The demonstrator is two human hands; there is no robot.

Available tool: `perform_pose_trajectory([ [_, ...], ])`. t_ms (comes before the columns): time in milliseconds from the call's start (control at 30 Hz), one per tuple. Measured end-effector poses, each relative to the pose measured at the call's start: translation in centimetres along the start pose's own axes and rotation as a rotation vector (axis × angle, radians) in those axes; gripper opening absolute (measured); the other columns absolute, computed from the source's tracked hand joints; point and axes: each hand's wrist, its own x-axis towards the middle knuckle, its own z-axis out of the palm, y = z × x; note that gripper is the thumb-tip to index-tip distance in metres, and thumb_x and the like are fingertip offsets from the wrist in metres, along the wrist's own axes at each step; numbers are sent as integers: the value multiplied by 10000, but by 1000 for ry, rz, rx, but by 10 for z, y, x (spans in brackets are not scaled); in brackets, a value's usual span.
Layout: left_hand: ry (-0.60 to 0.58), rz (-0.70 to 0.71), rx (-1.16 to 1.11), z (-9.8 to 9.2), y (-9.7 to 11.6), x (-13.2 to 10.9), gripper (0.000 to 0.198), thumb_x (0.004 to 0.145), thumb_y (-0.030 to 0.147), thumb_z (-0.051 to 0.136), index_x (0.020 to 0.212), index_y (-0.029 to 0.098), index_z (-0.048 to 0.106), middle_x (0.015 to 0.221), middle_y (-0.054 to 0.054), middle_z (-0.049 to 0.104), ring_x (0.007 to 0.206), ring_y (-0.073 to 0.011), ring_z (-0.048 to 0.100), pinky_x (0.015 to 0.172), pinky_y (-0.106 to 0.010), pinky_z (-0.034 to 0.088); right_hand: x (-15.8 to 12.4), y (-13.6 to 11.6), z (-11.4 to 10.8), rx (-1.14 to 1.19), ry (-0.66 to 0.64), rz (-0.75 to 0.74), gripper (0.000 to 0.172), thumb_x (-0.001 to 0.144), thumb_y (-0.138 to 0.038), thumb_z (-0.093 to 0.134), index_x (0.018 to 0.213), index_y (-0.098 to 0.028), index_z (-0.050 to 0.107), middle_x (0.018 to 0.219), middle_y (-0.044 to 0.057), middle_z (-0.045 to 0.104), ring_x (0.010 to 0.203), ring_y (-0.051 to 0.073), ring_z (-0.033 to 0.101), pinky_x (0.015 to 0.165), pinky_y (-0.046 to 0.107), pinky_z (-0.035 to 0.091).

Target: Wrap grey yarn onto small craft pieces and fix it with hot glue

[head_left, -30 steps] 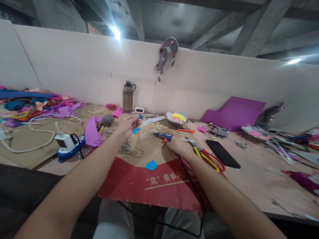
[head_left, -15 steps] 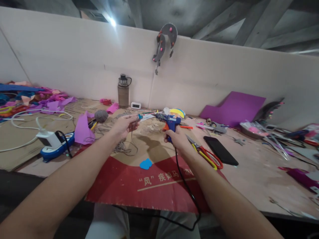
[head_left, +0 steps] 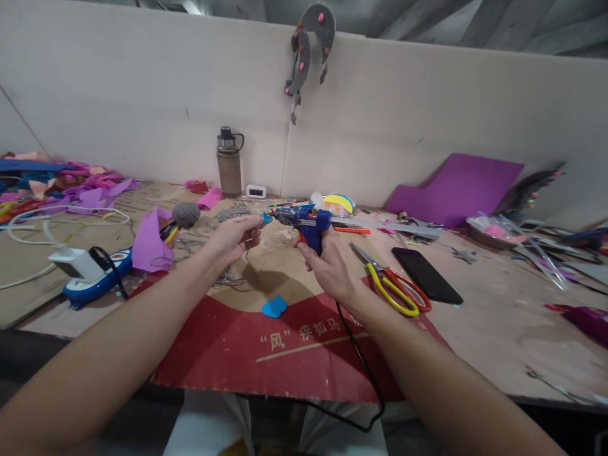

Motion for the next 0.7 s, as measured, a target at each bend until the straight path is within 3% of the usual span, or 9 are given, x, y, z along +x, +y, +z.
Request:
perform_pose_trajectory([
  [300, 35, 2, 49, 9, 5, -8, 85, 664, 182, 744, 699, 135, 684, 646, -10, 612, 507, -68, 525, 474, -188, 440, 0, -8, -1, -48, 0, 21, 336, 887, -287, 486, 1200, -166, 477, 1092, 147, 636, 966, 259, 602, 835, 403, 472],
  [700, 29, 123, 202, 9, 2, -9, 159, 637, 266, 787, 692, 147, 697, 648, -16, 596, 554, -80, 518, 490, -188, 426, 1, -14, -1, -107, 5, 72, 365, 874, -252, 498, 1224, -154, 485, 1131, 161, 641, 1045, 271, 593, 858, 391, 465],
])
